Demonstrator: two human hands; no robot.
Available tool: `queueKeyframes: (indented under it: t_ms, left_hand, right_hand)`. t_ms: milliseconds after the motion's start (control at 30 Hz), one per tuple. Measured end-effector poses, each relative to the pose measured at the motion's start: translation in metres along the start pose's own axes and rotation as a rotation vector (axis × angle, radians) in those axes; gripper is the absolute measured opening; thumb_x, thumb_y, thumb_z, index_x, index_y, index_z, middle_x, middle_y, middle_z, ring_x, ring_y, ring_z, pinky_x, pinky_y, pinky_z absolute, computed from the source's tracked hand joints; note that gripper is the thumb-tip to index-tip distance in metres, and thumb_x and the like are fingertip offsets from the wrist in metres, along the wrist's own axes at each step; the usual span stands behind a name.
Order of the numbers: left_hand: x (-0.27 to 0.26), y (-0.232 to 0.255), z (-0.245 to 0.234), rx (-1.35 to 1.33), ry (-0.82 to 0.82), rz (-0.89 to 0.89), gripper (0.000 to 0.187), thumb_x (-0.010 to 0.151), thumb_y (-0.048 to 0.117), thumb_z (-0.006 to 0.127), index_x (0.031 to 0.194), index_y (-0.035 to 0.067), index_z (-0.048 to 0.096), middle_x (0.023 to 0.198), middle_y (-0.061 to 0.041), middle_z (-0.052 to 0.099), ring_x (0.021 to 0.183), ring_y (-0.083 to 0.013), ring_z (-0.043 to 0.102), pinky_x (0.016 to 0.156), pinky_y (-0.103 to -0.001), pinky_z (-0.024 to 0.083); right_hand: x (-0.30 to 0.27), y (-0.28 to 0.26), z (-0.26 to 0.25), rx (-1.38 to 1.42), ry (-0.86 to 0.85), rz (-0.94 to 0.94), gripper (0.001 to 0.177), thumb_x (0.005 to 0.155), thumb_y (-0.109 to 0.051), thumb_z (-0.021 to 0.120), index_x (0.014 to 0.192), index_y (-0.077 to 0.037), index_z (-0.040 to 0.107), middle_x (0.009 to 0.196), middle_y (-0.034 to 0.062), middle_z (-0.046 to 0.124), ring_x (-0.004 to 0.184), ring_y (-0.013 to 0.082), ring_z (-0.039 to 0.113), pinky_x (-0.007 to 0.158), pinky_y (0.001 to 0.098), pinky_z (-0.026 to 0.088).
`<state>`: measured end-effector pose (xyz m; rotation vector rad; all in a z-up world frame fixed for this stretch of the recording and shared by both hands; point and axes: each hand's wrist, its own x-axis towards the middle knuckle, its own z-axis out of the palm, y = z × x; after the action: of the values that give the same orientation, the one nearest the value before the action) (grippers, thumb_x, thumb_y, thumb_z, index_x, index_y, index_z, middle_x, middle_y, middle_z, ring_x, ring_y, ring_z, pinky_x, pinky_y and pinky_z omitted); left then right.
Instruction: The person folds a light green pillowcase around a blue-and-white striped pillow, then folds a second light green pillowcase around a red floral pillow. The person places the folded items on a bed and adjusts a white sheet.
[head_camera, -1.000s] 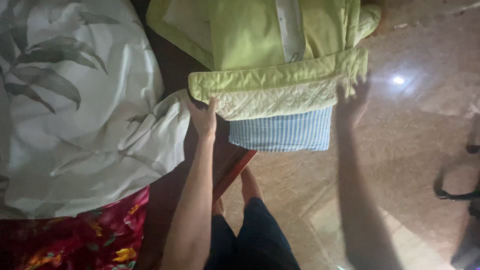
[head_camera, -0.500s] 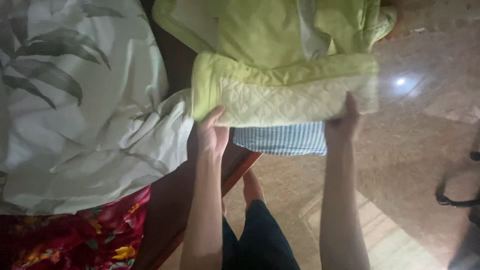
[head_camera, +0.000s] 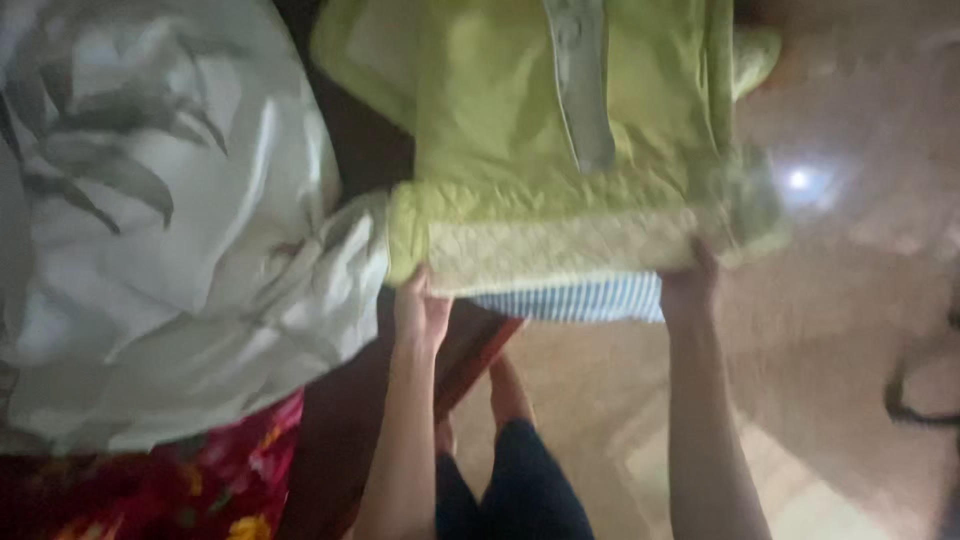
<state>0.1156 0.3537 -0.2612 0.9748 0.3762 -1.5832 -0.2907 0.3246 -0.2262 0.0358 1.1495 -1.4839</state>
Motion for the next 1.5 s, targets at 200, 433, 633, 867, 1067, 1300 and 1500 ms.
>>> queueKeyframes:
  t_ms: [200, 433, 633, 867, 1067, 1300, 1500]
  left_hand:
    - [0.002, -0.008, 0.057, -0.028, -0.15, -0.106, 0.044, 0.096, 0.012, 0.061, 0.139, 0.0, 0.053, 0.136, -0.015, 0.063, 0.126, -0.0276, 0.06, 0.112, -0.048, 0.045]
    - [0.021, -0.014, 0.029, 0.232, -0.049, -0.167, 0.046, 0.092, 0.011, 0.063, 0.137, 0.005, 0.054, 0.129, -0.014, 0.065, 0.116, -0.0278, 0.066, 0.098, -0.046, 0.055]
    - [0.031, 0.008, 0.002, 0.703, 0.361, -0.168, 0.051, 0.09, 0.018, 0.071, 0.137, 0.018, 0.05, 0.123, -0.011, 0.062, 0.108, -0.0305, 0.064, 0.083, -0.047, 0.056]
    - [0.019, 0.007, 0.019, 0.74, 0.226, -0.127, 0.052, 0.088, 0.022, 0.073, 0.135, 0.011, 0.053, 0.126, -0.014, 0.062, 0.11, -0.03, 0.064, 0.082, -0.048, 0.056]
    - [0.007, 0.023, 0.015, 0.726, 0.195, -0.143, 0.055, 0.089, 0.025, 0.07, 0.14, 0.017, 0.051, 0.132, -0.009, 0.06, 0.121, -0.028, 0.062, 0.092, -0.05, 0.056]
    - [0.013, 0.013, 0.021, 0.756, 0.266, -0.111, 0.056, 0.091, 0.019, 0.072, 0.141, 0.012, 0.048, 0.131, -0.013, 0.059, 0.116, -0.0297, 0.062, 0.088, -0.051, 0.055]
    - [0.019, 0.009, 0.01, 0.71, 0.203, -0.038, 0.052, 0.088, 0.015, 0.074, 0.135, 0.011, 0.054, 0.122, -0.01, 0.066, 0.106, -0.0276, 0.068, 0.084, -0.046, 0.061]
  right_hand:
    - [-0.042, -0.032, -0.036, -0.215, 0.304, -0.543, 0.035, 0.1, -0.01, 0.067, 0.132, -0.009, 0.052, 0.134, 0.0092, 0.059, 0.127, 0.0271, 0.062, 0.111, 0.0458, 0.051]
    - [-0.074, 0.051, -0.083, -0.184, 0.657, 0.216, 0.031, 0.096, -0.028, 0.064, 0.121, -0.012, 0.055, 0.103, 0.0093, 0.064, 0.079, 0.0285, 0.071, 0.07, 0.0452, 0.06]
    - [-0.132, -0.021, 0.097, -1.237, 0.002, -0.085, 0.044, 0.099, -0.028, 0.071, 0.129, 0.003, 0.067, 0.121, 0.0199, 0.073, 0.118, 0.0318, 0.065, 0.097, 0.0384, 0.053]
    - [-0.216, -0.076, 0.237, -1.349, -0.29, -0.808, 0.07, 0.106, -0.041, 0.063, 0.165, -0.019, 0.033, 0.164, 0.0148, 0.03, 0.153, 0.0331, 0.03, 0.121, 0.0512, 0.03]
    - [-0.174, 0.008, 0.122, -1.346, 0.036, -0.63, 0.071, 0.105, -0.041, 0.062, 0.164, -0.018, 0.03, 0.165, 0.0142, 0.03, 0.153, 0.032, 0.031, 0.122, 0.0506, 0.029]
    - [-0.115, 0.037, 0.114, -1.204, 0.229, -0.602, 0.074, 0.104, -0.041, 0.061, 0.164, -0.016, 0.027, 0.165, 0.0135, 0.03, 0.154, 0.0307, 0.032, 0.123, 0.0498, 0.028]
    - [-0.103, -0.002, 0.133, -1.175, -0.035, -0.701, 0.076, 0.103, -0.041, 0.061, 0.163, -0.015, 0.024, 0.166, 0.013, 0.031, 0.154, 0.0295, 0.033, 0.125, 0.0491, 0.026]
